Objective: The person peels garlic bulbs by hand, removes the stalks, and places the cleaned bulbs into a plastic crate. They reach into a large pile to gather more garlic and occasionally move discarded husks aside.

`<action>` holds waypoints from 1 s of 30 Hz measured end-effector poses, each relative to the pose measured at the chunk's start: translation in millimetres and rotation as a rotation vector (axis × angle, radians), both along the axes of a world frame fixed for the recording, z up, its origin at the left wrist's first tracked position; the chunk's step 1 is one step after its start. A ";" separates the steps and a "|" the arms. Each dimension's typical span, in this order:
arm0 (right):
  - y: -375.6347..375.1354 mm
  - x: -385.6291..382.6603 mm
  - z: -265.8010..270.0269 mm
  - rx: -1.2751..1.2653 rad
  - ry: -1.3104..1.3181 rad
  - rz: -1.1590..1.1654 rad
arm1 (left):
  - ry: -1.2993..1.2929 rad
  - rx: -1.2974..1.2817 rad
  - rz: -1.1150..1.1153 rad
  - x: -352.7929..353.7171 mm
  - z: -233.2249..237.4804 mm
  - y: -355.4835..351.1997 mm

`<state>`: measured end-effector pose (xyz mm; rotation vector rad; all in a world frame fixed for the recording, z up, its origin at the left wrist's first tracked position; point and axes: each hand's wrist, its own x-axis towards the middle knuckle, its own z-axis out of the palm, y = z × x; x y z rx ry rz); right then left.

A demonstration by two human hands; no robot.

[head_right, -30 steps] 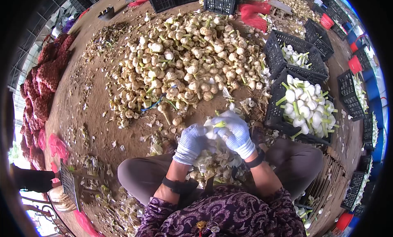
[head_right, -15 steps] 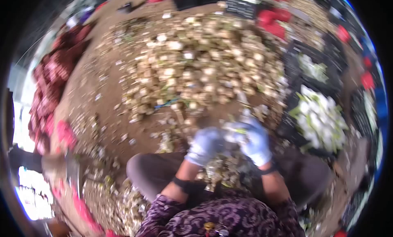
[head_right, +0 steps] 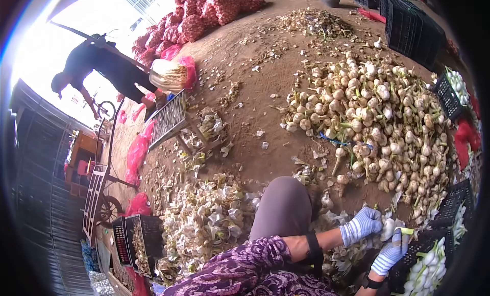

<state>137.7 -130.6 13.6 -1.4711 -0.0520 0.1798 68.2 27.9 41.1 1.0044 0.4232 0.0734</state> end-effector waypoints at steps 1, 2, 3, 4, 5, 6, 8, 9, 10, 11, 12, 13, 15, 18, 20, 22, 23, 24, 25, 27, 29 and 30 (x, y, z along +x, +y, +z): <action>0.0 3.0 -1.9 0.073 0.097 0.035 | -0.104 0.017 -0.028 -0.6 1.2 -0.3; -6.0 8.9 -21.6 0.178 0.221 0.128 | -0.105 0.004 -0.051 -3.3 0.4 -1.5; 4.6 2.5 -18.4 0.142 0.218 0.284 | -0.173 -0.012 -0.112 -11.5 9.6 1.5; 13.8 -5.4 -4.6 0.530 0.445 0.330 | -0.245 -0.044 -0.197 -18.9 19.9 2.6; 27.5 -15.0 13.3 0.402 0.334 0.274 | -0.238 0.024 -0.313 -26.0 33.1 8.5; 30.2 -16.4 25.4 0.405 0.457 0.253 | -0.247 0.085 -0.435 -31.2 42.5 13.7; 37.7 -9.8 27.5 0.536 0.603 0.126 | -0.375 0.495 -0.560 -31.8 27.9 11.0; 30.7 -4.5 -1.3 0.516 0.454 0.084 | -0.443 0.789 -0.510 -29.6 26.5 11.8; 21.2 0.0 -21.0 0.485 0.316 0.061 | -0.140 0.866 -0.685 -25.2 25.7 13.2; 17.2 0.7 -8.1 0.604 0.438 0.049 | -0.071 1.152 -0.616 -26.3 14.5 14.4; 17.5 2.4 4.2 0.735 0.564 0.058 | 0.011 1.442 -0.510 -25.6 5.6 15.4; 15.4 1.4 10.6 0.699 0.555 0.048 | -0.061 1.394 -0.397 -23.7 6.8 16.5; 25.0 -7.2 34.2 0.592 0.538 -0.105 | -0.072 1.141 -0.306 -18.8 14.1 14.8; 23.6 -13.2 30.1 0.553 0.437 -0.060 | 0.063 0.637 -0.354 -18.6 31.8 10.7; 24.9 -17.8 28.4 0.478 0.418 -0.068 | -0.052 0.729 -0.318 -17.5 29.3 7.1; 25.9 -20.9 27.5 0.331 0.368 -0.079 | -0.056 1.018 -0.308 -13.8 29.5 4.7; 24.1 -21.0 26.3 0.255 0.337 -0.075 | -0.139 0.871 -0.199 -14.2 11.1 2.3; 21.3 -20.3 20.5 0.254 0.338 -0.077 | -0.138 0.869 -0.201 -12.7 5.7 5.4; 17.8 -18.5 11.1 0.415 0.461 -0.077 | -0.149 0.901 -0.165 -11.3 1.2 11.4; 10.4 -16.0 2.0 0.668 0.672 -0.024 | -0.036 0.686 -0.087 -9.0 -1.4 17.6; 5.6 -13.8 10.4 0.765 0.737 0.001 | 0.116 1.023 -0.076 -1.7 -2.6 37.4; 3.6 -12.1 13.8 0.866 0.808 0.037 | 0.298 1.160 -0.151 0.9 -2.7 42.9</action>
